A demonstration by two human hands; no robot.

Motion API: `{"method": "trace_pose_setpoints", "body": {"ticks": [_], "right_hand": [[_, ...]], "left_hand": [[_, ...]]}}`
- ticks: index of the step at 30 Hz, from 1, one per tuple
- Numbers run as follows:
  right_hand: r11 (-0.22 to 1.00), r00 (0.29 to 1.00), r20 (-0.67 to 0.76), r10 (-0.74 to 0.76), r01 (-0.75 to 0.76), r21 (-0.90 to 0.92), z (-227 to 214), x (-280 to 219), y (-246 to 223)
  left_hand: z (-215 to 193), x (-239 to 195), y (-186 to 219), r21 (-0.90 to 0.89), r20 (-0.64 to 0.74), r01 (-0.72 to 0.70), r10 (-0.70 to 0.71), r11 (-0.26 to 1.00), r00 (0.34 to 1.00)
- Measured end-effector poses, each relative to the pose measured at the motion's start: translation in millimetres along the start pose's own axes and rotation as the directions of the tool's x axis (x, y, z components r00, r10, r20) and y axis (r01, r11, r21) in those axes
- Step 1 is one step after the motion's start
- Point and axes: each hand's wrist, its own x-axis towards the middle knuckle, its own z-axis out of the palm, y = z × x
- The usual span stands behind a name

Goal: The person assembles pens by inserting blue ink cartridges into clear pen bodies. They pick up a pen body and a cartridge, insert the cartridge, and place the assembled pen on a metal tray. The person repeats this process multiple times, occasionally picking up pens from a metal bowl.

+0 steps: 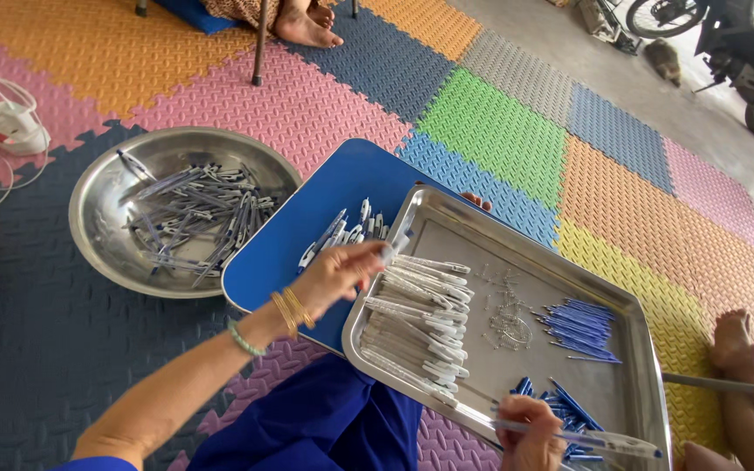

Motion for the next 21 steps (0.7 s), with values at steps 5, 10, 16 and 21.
{"method": "trace_pose_setpoints", "body": {"ticks": [5, 10, 16, 21], "right_hand": [[0.985, 0.999, 0.029, -0.032, 0.027, 0.169, 36, -2, -9], [0.944, 0.972, -0.013, 0.233, -0.223, 0.243, 54, -1, -34], [0.964, 0.975, -0.153, 0.163, -0.124, 0.237, 86, -2, -62], [0.997, 0.992, -0.096, -0.076, 0.076, -0.011, 98, -6, -64]], "left_hand": [[57, -11, -28, -0.296, 0.228, 0.145, -0.077, 0.944, 0.971], [96, -21, -39, -0.290, 0.298, 0.253, -0.164, 0.923, 0.940], [109, -26, -40, -0.334, 0.461, 0.396, -0.218, 0.855, 0.860], [112, -28, -45, -0.374, 0.537, 0.461, -0.218, 0.805, 0.815]]}}
